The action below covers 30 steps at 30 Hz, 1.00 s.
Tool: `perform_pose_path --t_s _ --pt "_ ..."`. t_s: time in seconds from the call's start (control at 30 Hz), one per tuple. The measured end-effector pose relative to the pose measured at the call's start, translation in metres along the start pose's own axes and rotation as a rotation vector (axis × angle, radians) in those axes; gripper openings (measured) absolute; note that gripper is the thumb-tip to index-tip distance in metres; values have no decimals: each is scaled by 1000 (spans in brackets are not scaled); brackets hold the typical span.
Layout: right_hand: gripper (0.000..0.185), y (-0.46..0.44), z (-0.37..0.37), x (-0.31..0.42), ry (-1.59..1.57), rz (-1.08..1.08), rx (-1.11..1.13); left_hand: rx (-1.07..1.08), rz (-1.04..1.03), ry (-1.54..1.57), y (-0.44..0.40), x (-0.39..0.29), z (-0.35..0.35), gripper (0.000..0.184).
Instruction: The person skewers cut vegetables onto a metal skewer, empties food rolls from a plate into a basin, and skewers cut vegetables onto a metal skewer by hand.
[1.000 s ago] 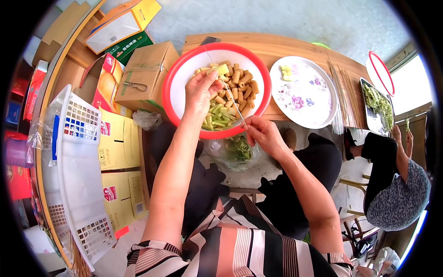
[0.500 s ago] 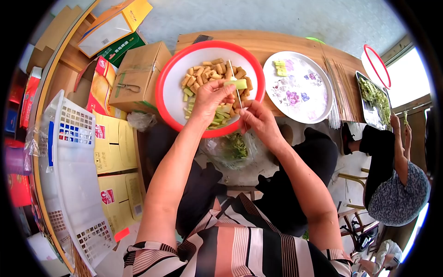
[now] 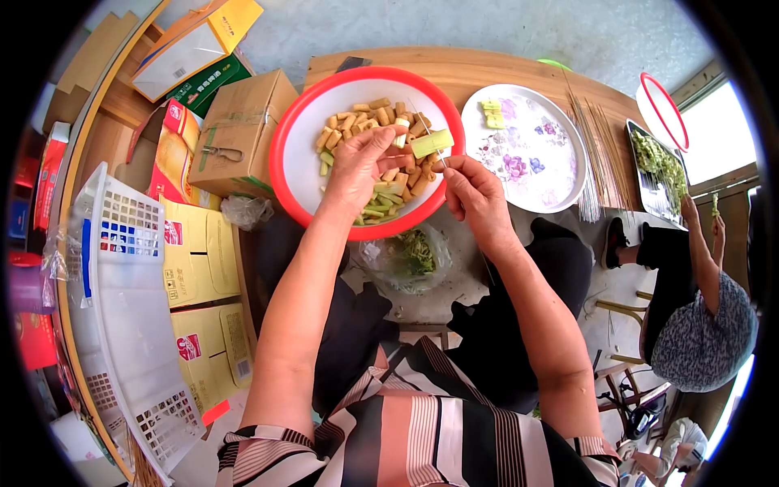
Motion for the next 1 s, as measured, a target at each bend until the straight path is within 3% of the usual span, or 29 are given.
perform_pose_path --t_s 0.23,0.37,0.63,1.0 --pt "17 5 5 -3 74 -54 6 -90 -106 -118 0 -12 15 16" --pt "19 13 -1 -3 97 -95 31 -136 -131 -166 3 -21 22 22" --pt "22 20 -9 -13 137 -144 97 -166 -12 -95 -1 -7 36 24" --pt "23 21 -8 -11 155 -152 82 -174 -10 -117 1 -9 33 18"
Point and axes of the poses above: each hand's wrist, its own y-axis away from the middle knuckle, its own z-axis out of the back of the hand, x = y × z, the point moved 10 cm from there along -y, towards the middle knuckle, and after that the axes turned 14 degrees about -y, right-handed, at the moved point
